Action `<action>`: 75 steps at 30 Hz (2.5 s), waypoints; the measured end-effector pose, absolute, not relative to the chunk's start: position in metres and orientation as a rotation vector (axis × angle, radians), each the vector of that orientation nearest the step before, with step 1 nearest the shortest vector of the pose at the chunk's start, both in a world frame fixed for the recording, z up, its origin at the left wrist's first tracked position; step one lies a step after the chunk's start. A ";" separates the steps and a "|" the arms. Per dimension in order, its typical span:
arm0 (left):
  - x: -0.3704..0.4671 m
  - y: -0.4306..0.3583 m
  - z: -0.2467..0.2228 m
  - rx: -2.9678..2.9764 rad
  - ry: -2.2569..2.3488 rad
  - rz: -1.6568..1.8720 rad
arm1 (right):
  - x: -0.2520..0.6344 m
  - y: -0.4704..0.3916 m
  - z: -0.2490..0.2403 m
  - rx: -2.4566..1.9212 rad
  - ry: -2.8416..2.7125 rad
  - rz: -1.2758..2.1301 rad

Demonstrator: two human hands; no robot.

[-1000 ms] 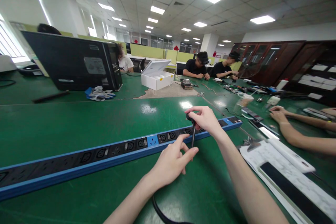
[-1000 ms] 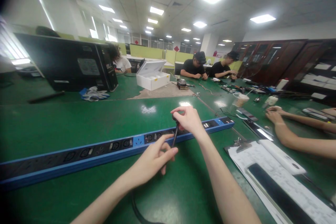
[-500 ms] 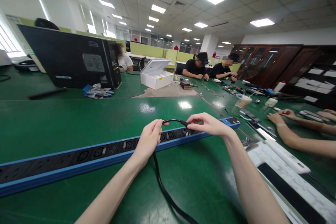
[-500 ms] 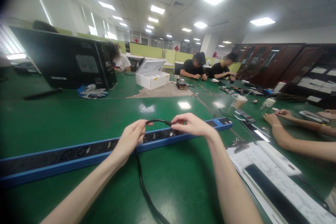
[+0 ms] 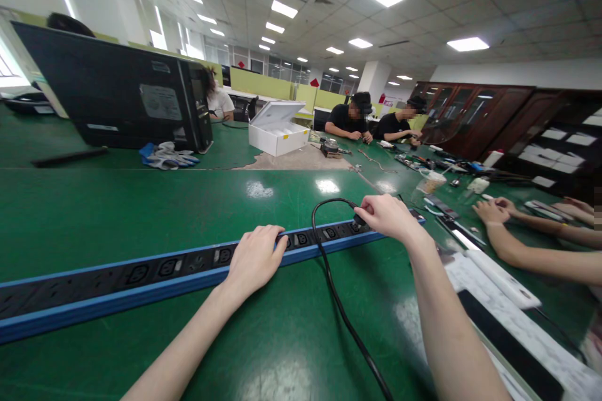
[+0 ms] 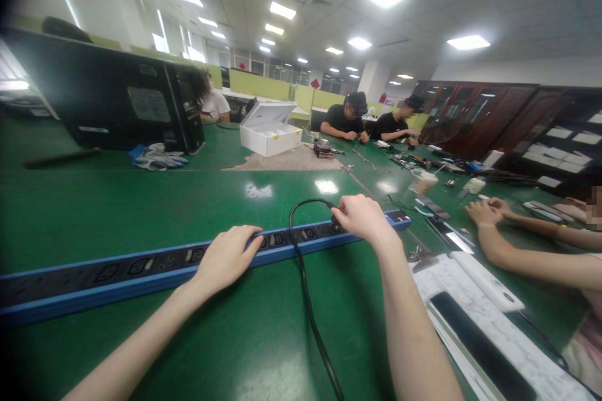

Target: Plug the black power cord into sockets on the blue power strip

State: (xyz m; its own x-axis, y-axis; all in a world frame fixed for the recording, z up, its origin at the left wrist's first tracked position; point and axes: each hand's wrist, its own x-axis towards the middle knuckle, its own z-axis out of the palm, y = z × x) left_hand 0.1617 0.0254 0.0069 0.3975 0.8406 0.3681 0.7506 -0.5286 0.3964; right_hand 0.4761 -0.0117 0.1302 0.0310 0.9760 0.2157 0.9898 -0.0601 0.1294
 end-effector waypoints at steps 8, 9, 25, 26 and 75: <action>0.164 0.022 0.006 2.570 1.427 0.777 | 0.454 0.004 0.104 -2.308 -2.142 -0.388; 0.164 0.022 0.005 2.573 1.428 0.774 | 0.454 0.005 0.102 -2.315 -2.137 -0.385; 0.164 0.021 0.007 2.572 1.436 0.764 | 0.442 0.012 0.093 -2.367 -2.128 -0.493; 0.164 0.021 0.007 2.575 1.435 0.767 | 0.441 0.012 0.093 -2.366 -2.129 -0.498; 0.163 0.020 0.008 2.572 1.435 0.780 | 0.479 0.034 0.068 -2.124 -2.424 -0.120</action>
State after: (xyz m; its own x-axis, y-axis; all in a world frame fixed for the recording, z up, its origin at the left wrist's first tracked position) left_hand 0.1626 0.0205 0.0075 0.4262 0.8178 0.3868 0.7692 -0.5526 0.3208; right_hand 0.4788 0.0338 0.0677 -0.1303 0.9914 -0.0137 0.9852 0.1310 0.1107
